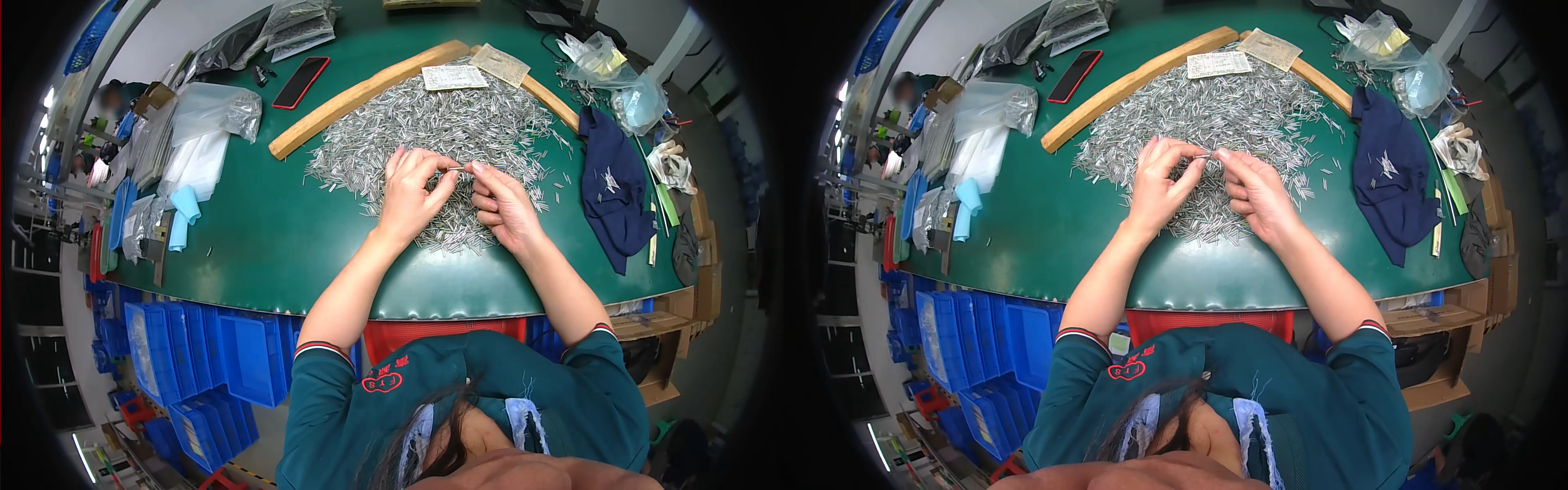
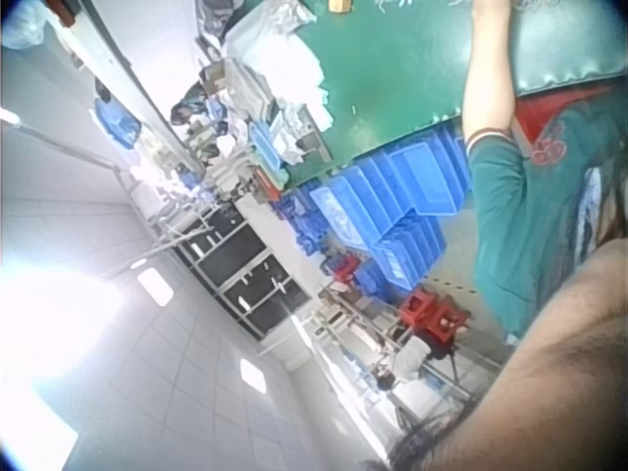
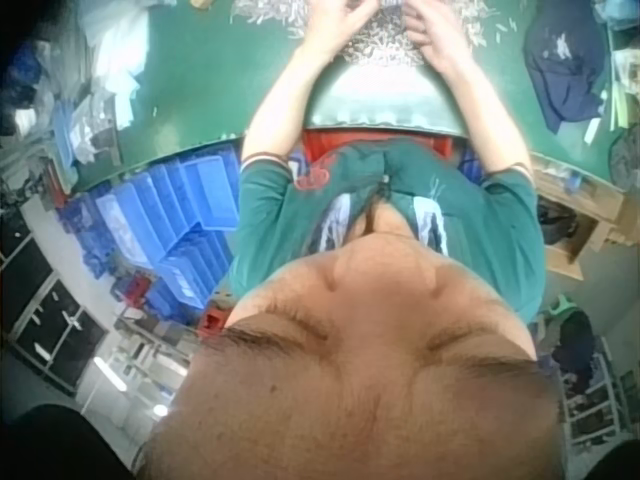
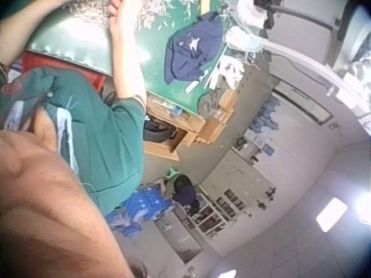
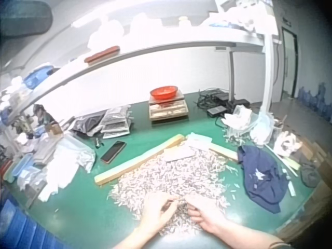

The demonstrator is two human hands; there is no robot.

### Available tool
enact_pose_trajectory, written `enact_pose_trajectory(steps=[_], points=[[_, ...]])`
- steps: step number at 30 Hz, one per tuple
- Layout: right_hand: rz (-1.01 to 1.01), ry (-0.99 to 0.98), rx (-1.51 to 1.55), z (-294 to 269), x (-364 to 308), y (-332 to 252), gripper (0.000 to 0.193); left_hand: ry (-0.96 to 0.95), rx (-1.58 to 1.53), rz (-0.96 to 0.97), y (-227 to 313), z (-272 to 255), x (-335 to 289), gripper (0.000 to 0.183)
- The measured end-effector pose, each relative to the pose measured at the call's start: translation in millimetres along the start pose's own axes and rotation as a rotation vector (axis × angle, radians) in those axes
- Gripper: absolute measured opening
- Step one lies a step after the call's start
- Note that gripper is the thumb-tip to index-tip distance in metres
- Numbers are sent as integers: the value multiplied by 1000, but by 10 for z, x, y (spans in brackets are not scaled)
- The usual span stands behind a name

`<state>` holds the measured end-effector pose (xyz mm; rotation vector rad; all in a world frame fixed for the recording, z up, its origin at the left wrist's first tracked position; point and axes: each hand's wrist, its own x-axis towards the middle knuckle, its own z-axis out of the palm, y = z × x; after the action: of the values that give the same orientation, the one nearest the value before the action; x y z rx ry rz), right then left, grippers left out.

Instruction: The person sorts small metal parts by hand, taking them from a tray on a green mat and placing them into different storage bins.

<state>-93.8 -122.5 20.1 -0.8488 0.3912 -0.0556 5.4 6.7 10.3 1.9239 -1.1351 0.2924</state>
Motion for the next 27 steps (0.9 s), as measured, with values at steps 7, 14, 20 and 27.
enact_pose_trajectory(steps=[7,14,20,27], points=[[-3,-28,-23,-6,9,42,15,-7,-193,-20,25,22,-10,11],[-61,-2,-98,9,7,58,18,-3,-192,-69,15,42,-10,12],[-90,10,-152,-2,17,77,18,-33,-299,-84,33,44,-9,13],[-142,0,-174,11,6,101,18,-28,-662,-321,5,121,-47,16]])
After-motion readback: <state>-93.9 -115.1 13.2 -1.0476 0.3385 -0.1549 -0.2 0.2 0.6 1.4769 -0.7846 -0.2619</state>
